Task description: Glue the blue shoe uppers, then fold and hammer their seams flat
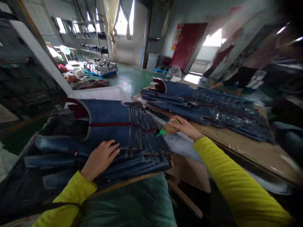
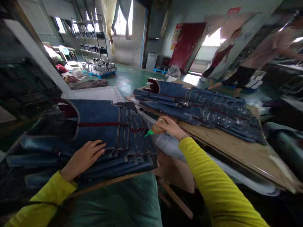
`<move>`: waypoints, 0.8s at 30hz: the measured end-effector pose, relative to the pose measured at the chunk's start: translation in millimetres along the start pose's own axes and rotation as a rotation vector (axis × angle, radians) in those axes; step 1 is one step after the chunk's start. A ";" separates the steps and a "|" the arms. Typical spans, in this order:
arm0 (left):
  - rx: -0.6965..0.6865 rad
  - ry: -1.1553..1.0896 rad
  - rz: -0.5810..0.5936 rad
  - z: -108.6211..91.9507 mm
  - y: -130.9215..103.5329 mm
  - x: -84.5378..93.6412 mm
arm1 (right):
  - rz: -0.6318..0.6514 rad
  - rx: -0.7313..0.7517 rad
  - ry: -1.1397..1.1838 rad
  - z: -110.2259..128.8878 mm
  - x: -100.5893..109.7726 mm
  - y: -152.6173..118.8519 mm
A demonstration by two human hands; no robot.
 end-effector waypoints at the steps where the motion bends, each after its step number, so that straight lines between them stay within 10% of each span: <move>1: -0.009 0.000 -0.009 -0.1 0.0 -0.3 | 0.046 0.005 -0.004 1.5 0.4 -5.8; 24: -0.035 -0.006 -0.019 1.7 1.1 -2.8 | 0.080 0.061 -0.033 6.5 7.3 -57.7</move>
Point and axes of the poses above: each hand's wrist, its own y-axis towards the middle knuckle, its own x-axis out of the back of the hand, z = x × y, the point moved 4 cm from there along y, towards the middle knuckle, and after that the axes turned 1 degree about x, right-handed, at the moved point
